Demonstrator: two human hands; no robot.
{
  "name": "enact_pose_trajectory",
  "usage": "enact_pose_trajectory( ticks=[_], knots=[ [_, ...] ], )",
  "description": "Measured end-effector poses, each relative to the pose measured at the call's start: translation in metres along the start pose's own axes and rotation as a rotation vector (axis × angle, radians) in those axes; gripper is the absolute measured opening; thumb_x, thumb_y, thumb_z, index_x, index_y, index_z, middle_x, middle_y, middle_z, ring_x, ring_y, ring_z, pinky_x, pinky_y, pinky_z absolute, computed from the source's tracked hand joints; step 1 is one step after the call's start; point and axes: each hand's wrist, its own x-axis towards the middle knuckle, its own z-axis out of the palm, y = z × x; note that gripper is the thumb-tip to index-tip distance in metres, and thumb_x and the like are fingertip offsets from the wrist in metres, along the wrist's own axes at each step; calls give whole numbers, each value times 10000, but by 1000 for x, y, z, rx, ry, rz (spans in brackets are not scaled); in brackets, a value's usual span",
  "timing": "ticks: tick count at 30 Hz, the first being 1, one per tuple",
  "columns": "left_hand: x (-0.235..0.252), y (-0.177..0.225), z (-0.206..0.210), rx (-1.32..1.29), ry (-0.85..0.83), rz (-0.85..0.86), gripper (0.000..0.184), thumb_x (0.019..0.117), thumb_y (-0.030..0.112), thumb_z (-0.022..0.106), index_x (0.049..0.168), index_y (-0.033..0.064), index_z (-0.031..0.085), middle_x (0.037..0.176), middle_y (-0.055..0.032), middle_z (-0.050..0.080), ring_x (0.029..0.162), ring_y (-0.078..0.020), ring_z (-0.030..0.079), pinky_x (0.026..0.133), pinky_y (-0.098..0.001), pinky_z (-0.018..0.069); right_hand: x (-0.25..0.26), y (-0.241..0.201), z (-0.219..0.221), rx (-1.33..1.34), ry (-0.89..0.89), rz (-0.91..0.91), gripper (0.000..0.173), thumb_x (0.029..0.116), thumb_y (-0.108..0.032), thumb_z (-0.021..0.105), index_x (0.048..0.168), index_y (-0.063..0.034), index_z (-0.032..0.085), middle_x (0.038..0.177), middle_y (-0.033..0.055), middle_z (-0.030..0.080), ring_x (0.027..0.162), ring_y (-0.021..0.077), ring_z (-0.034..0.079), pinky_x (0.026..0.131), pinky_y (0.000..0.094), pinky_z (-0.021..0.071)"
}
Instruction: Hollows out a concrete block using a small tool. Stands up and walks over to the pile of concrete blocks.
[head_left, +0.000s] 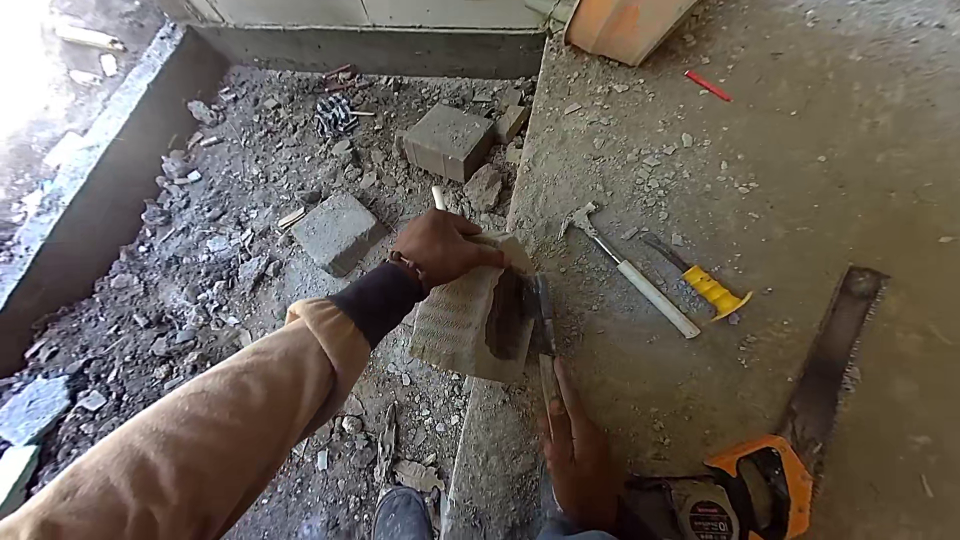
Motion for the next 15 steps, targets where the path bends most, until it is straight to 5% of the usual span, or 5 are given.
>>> enact_pose_trajectory(
  ticks=[2, 6, 12, 15],
  knots=[
    [-1, 2, 0, 4, -2, 0, 594, 736, 650, 825, 1191, 271, 777, 1038, -77, 766, 1004, -297, 709, 865, -649, 522, 11, 6, 3, -79, -62, 40, 510, 1097, -265, 389, 1605, -215, 388, 770, 36, 670, 567, 139, 594, 553, 376, 559],
    [-3, 11, 1, 36, 6, 1, 607, 740, 672, 814, 1194, 272, 773, 1066, -92, 758, 1024, -318, 699, 866, -662, 514, 17, 1, -3, 41, -105, 184, 505, 1114, -347, 350, 1618, -313, 345, 753, 5, 660, 450, 133, 506, 423, 353, 490],
    [-5, 9, 1, 46, 21, 25, 599, 759, 665, 803, 1193, 253, 775, 1077, -107, 753, 1032, -332, 692, 869, -661, 505, 3, -7, -1, 77, -61, 154, 519, 1114, -317, 352, 1630, -268, 320, 800, 8, 647, 491, 125, 535, 438, 345, 518],
    [-6, 11, 4, 66, 11, 16, 588, 751, 684, 792, 1175, 276, 777, 1071, -93, 752, 1028, -325, 688, 857, -662, 499, 17, -2, 8, 144, -160, 313, 527, 1117, -382, 337, 1639, -364, 258, 759, 30, 629, 444, 162, 516, 414, 370, 508]
  ],
)
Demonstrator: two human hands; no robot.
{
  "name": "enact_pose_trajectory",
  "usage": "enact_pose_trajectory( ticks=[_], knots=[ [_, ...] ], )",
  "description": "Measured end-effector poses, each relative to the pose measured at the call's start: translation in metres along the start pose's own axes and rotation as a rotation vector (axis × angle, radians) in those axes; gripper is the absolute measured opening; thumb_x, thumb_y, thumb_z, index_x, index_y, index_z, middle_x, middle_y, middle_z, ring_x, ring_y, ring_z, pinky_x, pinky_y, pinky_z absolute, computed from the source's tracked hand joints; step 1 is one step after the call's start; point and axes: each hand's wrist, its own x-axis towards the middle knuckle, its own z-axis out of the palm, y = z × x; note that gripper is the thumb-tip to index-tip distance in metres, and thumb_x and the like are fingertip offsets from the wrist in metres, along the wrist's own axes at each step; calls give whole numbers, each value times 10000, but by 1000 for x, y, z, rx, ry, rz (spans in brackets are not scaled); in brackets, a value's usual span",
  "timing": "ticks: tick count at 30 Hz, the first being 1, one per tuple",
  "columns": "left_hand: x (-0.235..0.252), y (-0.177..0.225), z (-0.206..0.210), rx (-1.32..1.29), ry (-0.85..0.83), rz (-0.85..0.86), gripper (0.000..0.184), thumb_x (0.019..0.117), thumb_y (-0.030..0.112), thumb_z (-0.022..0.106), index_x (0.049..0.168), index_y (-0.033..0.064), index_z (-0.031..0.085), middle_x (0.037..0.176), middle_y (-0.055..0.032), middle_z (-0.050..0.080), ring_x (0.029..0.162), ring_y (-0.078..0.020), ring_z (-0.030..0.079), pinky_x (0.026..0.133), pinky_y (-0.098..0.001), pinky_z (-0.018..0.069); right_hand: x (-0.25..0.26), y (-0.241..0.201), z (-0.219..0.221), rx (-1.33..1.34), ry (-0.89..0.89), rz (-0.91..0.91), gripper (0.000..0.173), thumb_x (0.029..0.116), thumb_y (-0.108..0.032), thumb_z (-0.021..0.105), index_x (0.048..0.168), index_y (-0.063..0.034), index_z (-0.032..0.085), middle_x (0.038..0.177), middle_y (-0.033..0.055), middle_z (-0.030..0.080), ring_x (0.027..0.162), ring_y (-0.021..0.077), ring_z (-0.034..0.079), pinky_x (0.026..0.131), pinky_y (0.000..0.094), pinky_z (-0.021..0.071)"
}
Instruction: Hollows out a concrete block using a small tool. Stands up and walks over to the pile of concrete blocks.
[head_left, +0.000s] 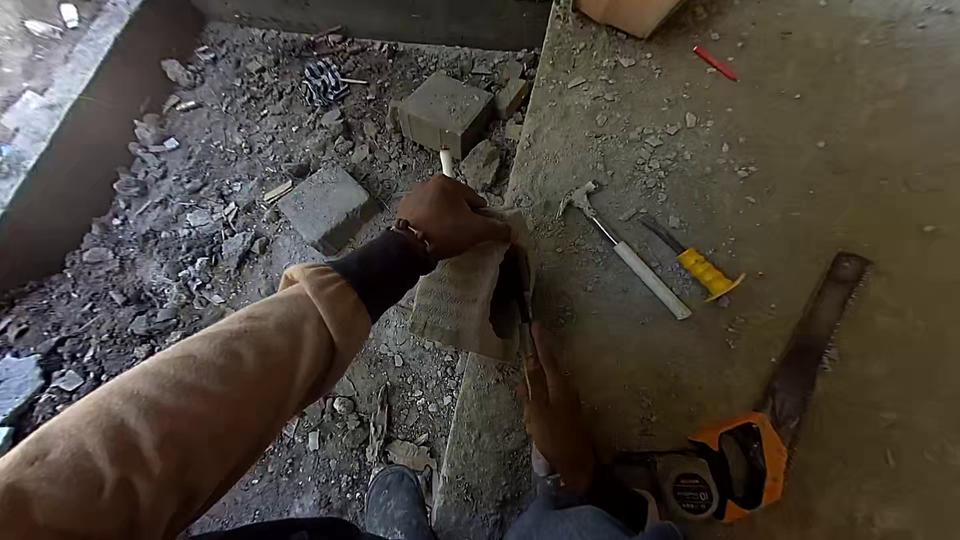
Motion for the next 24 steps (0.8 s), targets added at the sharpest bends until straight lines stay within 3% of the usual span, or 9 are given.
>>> enact_pose_trajectory(
  ticks=[4, 7, 13, 20, 24],
  knots=[
    [0, 4, -1, -12, 20, -5, 570, 739, 660, 814, 1160, 276, 784, 1065, -99, 755, 1020, -337, 692, 850, -669, 501, -5, -7, -8, 222, 7, 19, 514, 1120, -353, 353, 1631, -333, 304, 757, 57, 627, 420, 177, 493, 374, 349, 487],
    [0, 1, -2, -15, 6, 0, 577, 759, 656, 807, 1179, 261, 778, 1095, -99, 751, 1052, -332, 686, 881, -669, 497, -13, -3, -10, 178, 49, -17, 521, 1116, -336, 363, 1633, -346, 296, 743, 37, 595, 420, 172, 481, 372, 352, 484],
    [2, -5, -1, -16, 26, 21, 532, 763, 648, 804, 1142, 274, 788, 1024, -87, 759, 984, -318, 698, 833, -655, 507, -4, 2, -4, 149, 39, -14, 517, 1119, -343, 354, 1633, -329, 301, 749, 36, 611, 434, 169, 502, 389, 351, 499],
    [0, -9, 4, -29, 74, -2, 583, 729, 633, 828, 1205, 302, 769, 1068, -65, 762, 1017, -308, 702, 850, -650, 517, -1, 1, 19, 594, -33, 75, 575, 1125, -392, 301, 1668, -322, 124, 698, 67, 549, 416, 182, 493, 366, 351, 500],
    [1, -9, 4, -30, 79, -10, 606, 727, 654, 820, 1218, 303, 764, 1087, -71, 761, 1031, -317, 697, 853, -658, 509, -5, -1, 1, 479, -45, 55, 562, 1122, -389, 324, 1662, -309, 188, 708, 62, 558, 419, 180, 481, 361, 346, 480]
  ],
)
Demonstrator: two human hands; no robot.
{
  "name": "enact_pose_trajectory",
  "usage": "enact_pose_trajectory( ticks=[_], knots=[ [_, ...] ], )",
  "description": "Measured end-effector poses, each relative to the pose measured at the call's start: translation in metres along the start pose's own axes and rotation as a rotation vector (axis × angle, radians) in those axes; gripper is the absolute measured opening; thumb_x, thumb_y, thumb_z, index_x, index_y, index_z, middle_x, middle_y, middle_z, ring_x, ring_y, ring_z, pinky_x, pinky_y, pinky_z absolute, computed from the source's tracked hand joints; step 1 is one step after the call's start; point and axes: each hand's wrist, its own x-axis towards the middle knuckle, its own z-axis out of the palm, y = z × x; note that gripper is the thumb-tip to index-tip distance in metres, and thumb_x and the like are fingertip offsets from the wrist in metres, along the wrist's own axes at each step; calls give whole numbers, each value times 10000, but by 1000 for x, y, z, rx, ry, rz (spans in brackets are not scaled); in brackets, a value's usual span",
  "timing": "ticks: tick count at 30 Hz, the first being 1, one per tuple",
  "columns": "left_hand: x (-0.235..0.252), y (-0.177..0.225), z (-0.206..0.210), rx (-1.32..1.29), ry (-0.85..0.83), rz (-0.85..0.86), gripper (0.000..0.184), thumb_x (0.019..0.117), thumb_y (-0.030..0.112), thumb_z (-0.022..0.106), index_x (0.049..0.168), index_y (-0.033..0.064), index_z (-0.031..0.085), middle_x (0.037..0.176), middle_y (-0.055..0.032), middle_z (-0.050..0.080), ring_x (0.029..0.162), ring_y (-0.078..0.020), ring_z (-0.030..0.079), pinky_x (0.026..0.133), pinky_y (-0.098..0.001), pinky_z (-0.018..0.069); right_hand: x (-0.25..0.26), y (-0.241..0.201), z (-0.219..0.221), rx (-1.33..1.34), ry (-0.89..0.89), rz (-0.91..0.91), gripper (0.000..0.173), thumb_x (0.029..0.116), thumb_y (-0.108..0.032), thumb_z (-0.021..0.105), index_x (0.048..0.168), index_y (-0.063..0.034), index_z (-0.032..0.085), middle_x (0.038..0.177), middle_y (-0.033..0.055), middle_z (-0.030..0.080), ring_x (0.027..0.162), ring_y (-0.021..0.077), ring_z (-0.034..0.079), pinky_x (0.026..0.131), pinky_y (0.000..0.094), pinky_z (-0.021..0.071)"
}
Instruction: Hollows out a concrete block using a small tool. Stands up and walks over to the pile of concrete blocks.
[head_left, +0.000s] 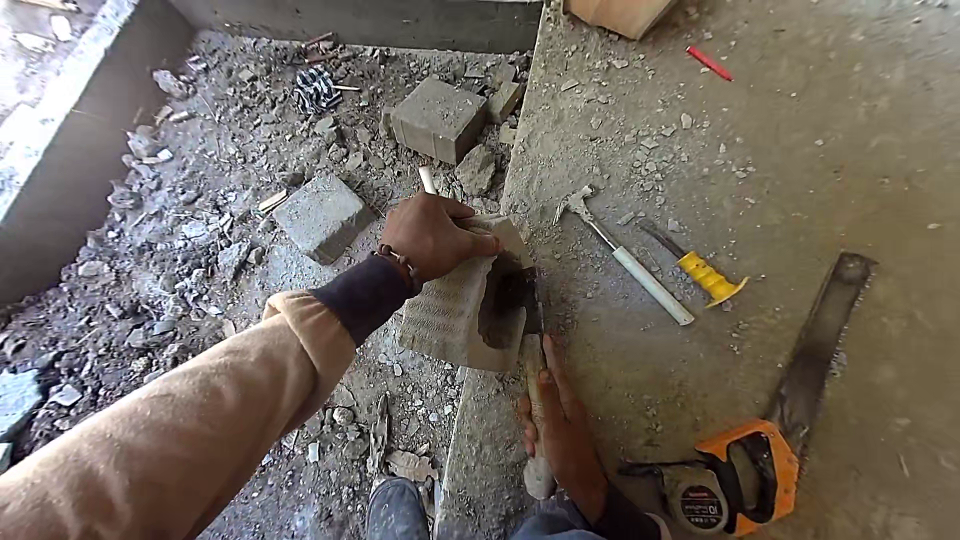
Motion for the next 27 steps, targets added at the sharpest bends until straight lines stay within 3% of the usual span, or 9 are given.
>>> enact_pose_trajectory(
  ticks=[5, 14, 27],
  knots=[
    [0, -4, -1, -17, -14, -8, 600, 742, 654, 810, 1223, 298, 762, 1089, -56, 761, 1035, -302, 698, 865, -653, 510, -3, -7, 5, -229, 39, -68, 543, 1120, -376, 326, 1652, -296, 244, 714, 35, 578, 423, 175, 493, 363, 355, 490],
    [1, -10, -1, -18, -26, -4, 588, 743, 666, 796, 1204, 302, 769, 1084, -60, 762, 1044, -305, 698, 870, -663, 510, -4, -9, 9, -289, 68, -72, 547, 1118, -347, 353, 1652, -317, 239, 715, 37, 579, 427, 181, 504, 376, 375, 509],
    [1, -8, -1, -13, -14, 6, 594, 745, 664, 797, 1209, 296, 767, 1090, -67, 760, 1034, -316, 698, 854, -664, 510, -8, -15, 9, 2, 66, 50, 568, 1129, -371, 309, 1669, -286, 153, 712, 74, 574, 417, 197, 514, 344, 357, 500]
  ],
)
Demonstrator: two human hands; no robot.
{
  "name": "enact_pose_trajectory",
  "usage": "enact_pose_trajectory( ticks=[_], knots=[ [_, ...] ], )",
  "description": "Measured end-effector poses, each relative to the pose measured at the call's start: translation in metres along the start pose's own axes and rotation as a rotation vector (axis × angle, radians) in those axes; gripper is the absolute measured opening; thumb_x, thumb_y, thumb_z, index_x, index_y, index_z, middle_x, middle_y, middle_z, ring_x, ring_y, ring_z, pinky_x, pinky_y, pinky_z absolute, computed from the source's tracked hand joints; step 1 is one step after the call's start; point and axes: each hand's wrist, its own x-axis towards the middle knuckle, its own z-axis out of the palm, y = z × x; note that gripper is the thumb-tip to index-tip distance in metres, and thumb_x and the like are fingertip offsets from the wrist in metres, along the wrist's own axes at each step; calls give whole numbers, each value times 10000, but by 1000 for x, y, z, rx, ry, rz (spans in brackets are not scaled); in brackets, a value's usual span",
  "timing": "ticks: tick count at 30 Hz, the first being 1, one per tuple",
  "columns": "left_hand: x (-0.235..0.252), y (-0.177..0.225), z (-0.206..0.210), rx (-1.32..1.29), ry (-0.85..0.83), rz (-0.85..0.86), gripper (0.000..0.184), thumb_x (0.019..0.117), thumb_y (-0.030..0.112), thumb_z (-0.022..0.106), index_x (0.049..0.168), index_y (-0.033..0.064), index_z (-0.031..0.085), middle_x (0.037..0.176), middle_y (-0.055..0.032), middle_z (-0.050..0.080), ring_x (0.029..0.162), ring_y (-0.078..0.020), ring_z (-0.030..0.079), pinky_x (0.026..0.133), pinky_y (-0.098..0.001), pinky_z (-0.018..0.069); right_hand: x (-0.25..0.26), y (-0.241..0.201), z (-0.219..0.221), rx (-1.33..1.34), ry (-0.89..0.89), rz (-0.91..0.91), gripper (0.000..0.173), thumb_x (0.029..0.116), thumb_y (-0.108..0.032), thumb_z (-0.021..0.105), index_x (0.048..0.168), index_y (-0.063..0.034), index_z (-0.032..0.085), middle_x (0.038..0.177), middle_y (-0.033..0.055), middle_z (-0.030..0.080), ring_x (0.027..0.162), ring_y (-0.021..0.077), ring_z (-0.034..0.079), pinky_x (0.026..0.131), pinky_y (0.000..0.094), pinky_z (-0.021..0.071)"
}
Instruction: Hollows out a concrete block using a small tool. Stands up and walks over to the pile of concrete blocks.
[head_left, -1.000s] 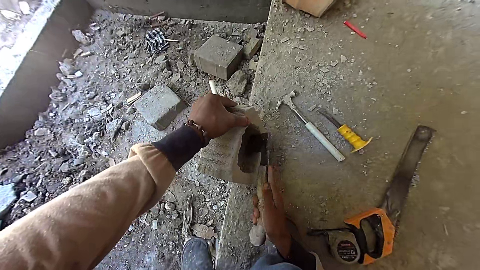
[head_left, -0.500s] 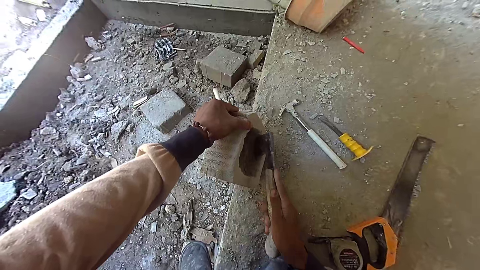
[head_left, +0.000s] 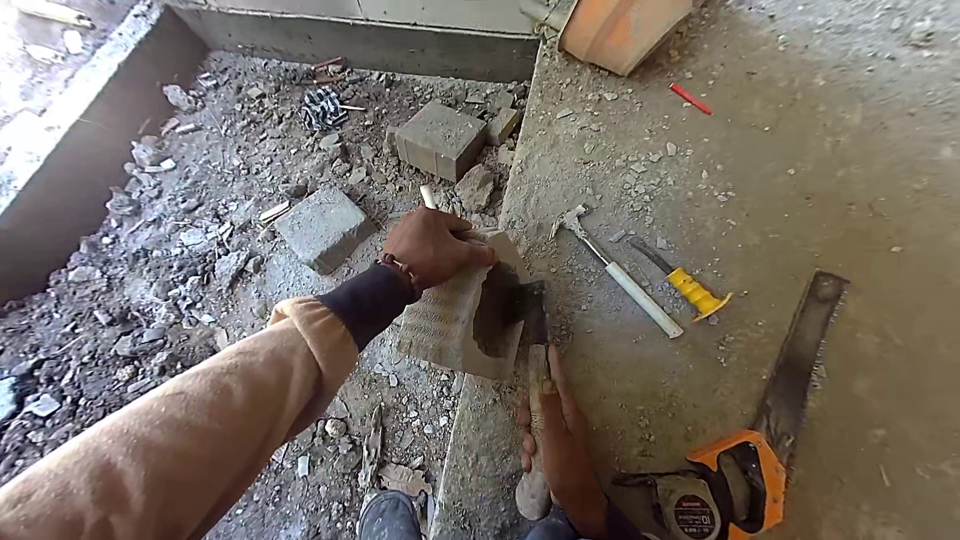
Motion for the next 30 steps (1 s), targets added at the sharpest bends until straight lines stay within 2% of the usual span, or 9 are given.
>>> enact_pose_trajectory(
  ticks=[6, 11, 14, 17, 21, 24, 25, 28, 30],
  knots=[
    [0, 2, 1, 9, -1, 1, 589, 745, 654, 801, 1217, 304, 763, 1090, -73, 760, 1036, -320, 698, 859, -670, 509, 9, -2, -15, 160, -130, 138, 562, 1132, -377, 295, 1664, -337, 118, 697, 70, 536, 417, 173, 486, 350, 337, 478],
    [-3, 5, 0, 16, -11, 1, 622, 752, 675, 795, 1241, 293, 755, 1120, -83, 755, 1065, -333, 689, 882, -672, 500, -9, 5, -6, -223, -6, -140, 560, 1116, -368, 368, 1652, -240, 262, 723, 30, 589, 439, 167, 506, 380, 348, 503],
    [-3, 4, 0, 25, 2, 2, 670, 719, 734, 782, 1240, 313, 759, 1129, -58, 761, 1074, -310, 695, 890, -665, 507, -6, 18, 2, -350, 44, -315, 547, 1114, -311, 365, 1643, -199, 286, 717, 0, 582, 468, 131, 499, 402, 337, 491],
    [-6, 6, 3, 45, 4, 8, 699, 706, 766, 771, 1237, 312, 762, 1124, -63, 761, 1076, -315, 692, 893, -658, 508, 3, 28, 4, -526, 35, -278, 525, 1107, -308, 384, 1625, -231, 343, 691, 3, 594, 510, 126, 525, 485, 347, 503],
    [-5, 9, 1, 46, 7, 10, 675, 715, 752, 777, 1217, 302, 772, 1096, -76, 763, 1056, -322, 693, 882, -657, 506, -4, 22, 3, -421, 38, -304, 528, 1107, -291, 394, 1625, -204, 342, 686, -4, 562, 463, 117, 472, 413, 325, 468],
    [-7, 6, 4, 37, -7, -1, 668, 711, 752, 780, 1205, 303, 775, 1082, -71, 765, 1039, -318, 698, 873, -661, 507, 1, 34, 5, -557, 69, -361, 522, 1099, -260, 409, 1614, -193, 365, 809, 41, 668, 582, 125, 577, 571, 347, 555],
    [-6, 7, 3, 36, -2, -3, 673, 705, 756, 781, 1206, 306, 775, 1088, -67, 766, 1043, -316, 699, 874, -661, 511, 4, 35, 7, -585, 66, -332, 514, 1099, -268, 404, 1610, -212, 379, 803, 38, 663, 598, 129, 585, 591, 356, 557],
    [-3, 9, 0, 26, 16, -1, 682, 704, 747, 793, 1217, 297, 773, 1101, -81, 763, 1055, -329, 695, 880, -667, 507, 6, 28, 8, -547, 80, -340, 508, 1097, -265, 412, 1604, -226, 394, 796, 23, 635, 559, 114, 549, 533, 330, 533],
    [-3, 7, 0, 33, 9, -14, 678, 706, 751, 788, 1220, 310, 771, 1104, -73, 764, 1061, -321, 695, 889, -662, 506, 4, 30, 6, -568, 85, -381, 515, 1094, -246, 416, 1606, -210, 387, 829, 30, 648, 580, 112, 560, 555, 328, 548]
  ],
)
